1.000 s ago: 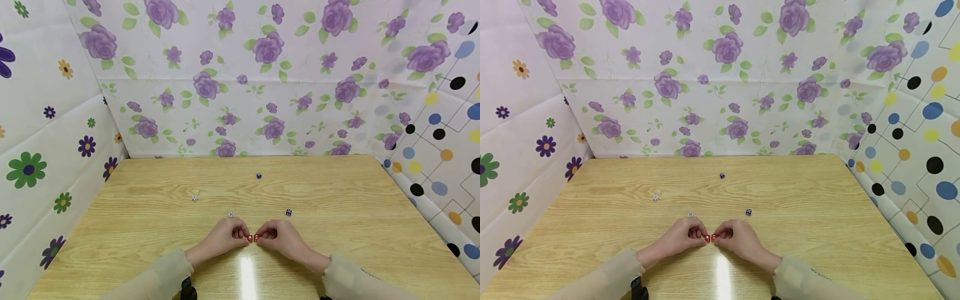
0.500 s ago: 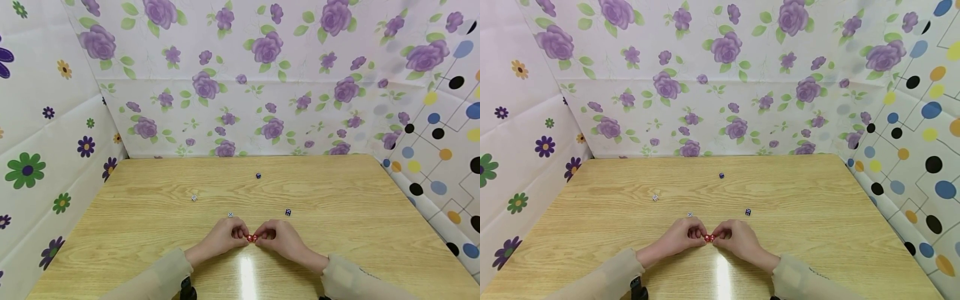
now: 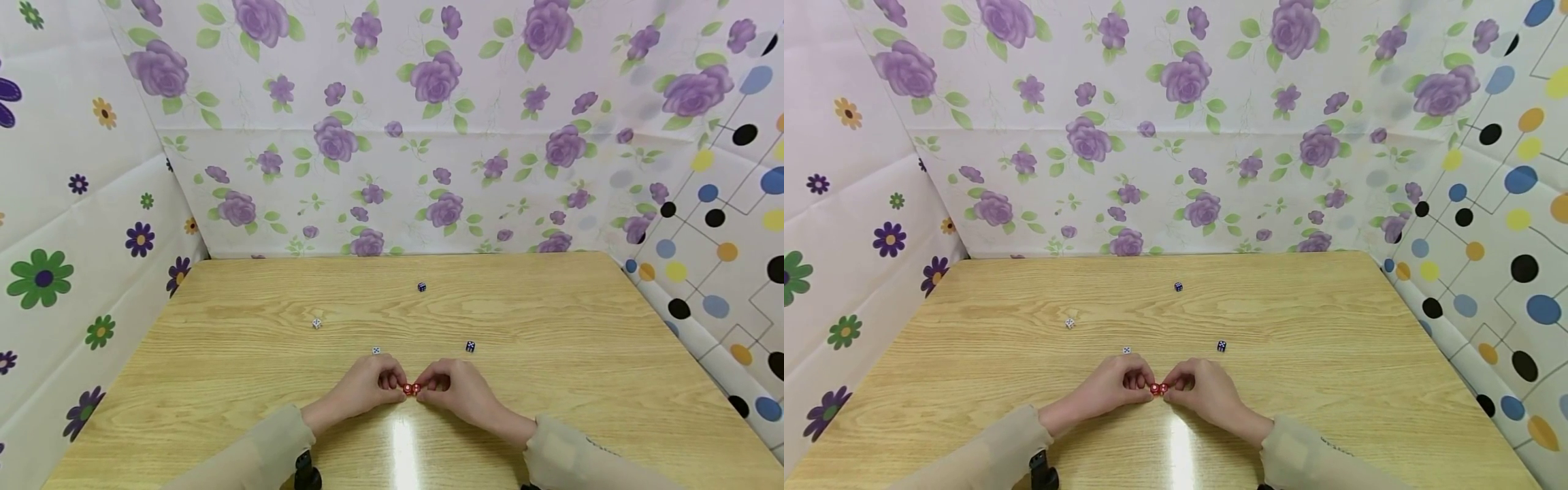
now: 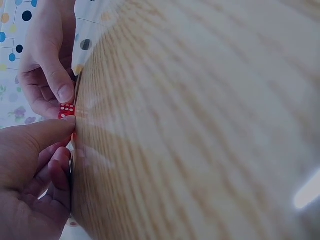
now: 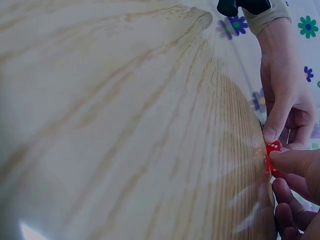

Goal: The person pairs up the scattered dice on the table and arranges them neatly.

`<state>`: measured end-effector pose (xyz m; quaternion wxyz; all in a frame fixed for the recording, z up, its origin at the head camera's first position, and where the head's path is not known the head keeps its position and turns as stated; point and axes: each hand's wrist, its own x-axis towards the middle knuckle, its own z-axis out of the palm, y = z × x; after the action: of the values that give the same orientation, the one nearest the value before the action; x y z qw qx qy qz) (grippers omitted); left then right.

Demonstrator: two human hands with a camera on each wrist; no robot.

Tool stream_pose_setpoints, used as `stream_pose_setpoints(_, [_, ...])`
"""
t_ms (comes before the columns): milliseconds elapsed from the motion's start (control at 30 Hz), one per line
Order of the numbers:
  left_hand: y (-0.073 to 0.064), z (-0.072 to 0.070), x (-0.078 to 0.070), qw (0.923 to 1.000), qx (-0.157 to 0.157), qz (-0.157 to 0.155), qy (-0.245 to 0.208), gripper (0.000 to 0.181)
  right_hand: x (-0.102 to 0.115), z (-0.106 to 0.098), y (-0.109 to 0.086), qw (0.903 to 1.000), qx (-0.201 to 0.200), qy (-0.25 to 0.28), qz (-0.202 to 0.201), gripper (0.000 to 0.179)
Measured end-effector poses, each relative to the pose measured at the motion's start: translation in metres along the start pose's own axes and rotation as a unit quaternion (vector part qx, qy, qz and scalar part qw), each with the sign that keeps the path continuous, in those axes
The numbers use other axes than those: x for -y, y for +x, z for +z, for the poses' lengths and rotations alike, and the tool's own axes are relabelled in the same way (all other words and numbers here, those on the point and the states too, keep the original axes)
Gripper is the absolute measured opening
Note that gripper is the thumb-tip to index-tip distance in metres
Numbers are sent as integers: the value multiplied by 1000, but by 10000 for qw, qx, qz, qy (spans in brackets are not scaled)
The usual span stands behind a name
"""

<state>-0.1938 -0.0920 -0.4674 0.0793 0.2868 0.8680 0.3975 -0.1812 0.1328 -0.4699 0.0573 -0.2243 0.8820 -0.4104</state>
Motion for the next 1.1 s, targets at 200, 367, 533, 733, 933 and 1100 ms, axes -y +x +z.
stream_pose_setpoints(200, [0,0,0,10000,-7,-23,-3,12,1,-1,0,10000,-3,17,-12,8])
stream_pose_setpoints(367, [-1,0,-1,10000,-9,-20,-12,12,1,0,0,10000,3,-9,16,8])
stream_pose_setpoints(533, [-1,-1,-2,10000,3,-26,-21,11,1,0,0,10000,8,22,-15,8])
stream_pose_setpoints(733, [0,-1,-2,10000,10,-20,-4,11,1,0,0,10000,1,1,-12,8])
stream_pose_setpoints(933, [0,-1,-1,10000,29,-19,-3,11,0,1,0,10000,-13,-14,27,8])
stream_pose_setpoints(1100, [0,-1,-1,10000,26,-20,30,12,0,1,0,10000,-34,-38,34,9])
